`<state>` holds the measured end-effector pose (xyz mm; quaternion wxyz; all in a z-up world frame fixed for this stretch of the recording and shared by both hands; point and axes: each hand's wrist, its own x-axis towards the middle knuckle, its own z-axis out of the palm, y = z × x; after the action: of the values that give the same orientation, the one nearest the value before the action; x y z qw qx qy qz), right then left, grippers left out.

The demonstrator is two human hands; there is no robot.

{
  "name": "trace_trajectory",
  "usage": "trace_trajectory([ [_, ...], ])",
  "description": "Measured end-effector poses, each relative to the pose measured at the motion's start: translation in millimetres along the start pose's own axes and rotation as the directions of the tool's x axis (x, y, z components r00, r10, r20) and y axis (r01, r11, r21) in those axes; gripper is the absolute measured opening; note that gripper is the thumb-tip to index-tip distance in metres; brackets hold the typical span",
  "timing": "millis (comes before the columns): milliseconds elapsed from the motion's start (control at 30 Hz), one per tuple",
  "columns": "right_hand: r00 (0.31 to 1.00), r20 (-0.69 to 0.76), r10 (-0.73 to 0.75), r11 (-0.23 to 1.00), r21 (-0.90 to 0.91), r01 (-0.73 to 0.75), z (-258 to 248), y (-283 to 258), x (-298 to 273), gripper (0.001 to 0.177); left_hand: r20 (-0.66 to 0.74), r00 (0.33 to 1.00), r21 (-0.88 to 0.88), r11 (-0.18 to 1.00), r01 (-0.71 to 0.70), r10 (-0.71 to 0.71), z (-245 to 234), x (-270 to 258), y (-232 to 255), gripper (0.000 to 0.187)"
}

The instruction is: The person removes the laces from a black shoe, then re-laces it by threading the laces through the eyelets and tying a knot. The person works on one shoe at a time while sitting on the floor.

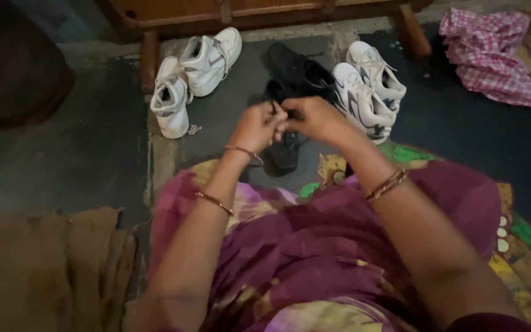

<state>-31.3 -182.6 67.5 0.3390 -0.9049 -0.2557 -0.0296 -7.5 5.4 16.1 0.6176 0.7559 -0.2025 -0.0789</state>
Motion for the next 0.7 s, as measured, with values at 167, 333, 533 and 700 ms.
trace_trajectory([
  [167, 0.991, 0.043, 0.125, 0.977, -0.18, -0.116, -20, -4, 13, 0.031, -0.081, 0.996, 0.128, 0.991, -0.034, 0.045, -30, 0, 31, 0.022],
  [333, 0.966, 0.051, 0.252, 0.96, -0.136, -0.243, -50, 16, 30, 0.026, -0.091, 0.993, 0.088, 0.993, 0.078, -0.07, -53, 31, 25, 0.023],
  [533, 0.974, 0.148, 0.17, 0.981, -0.122, -0.152, -48, 39, 61, 0.019, -0.064, 0.996, 0.011, 0.998, 0.056, -0.055, -38, 89, -27, 0.015],
  [700, 0.973, 0.211, 0.089, 0.966, -0.257, -0.033, -16, 50, 74, 0.027, -0.129, 0.912, 0.57, 0.781, -0.254, 0.39, -20, 120, -67, 0.02],
])
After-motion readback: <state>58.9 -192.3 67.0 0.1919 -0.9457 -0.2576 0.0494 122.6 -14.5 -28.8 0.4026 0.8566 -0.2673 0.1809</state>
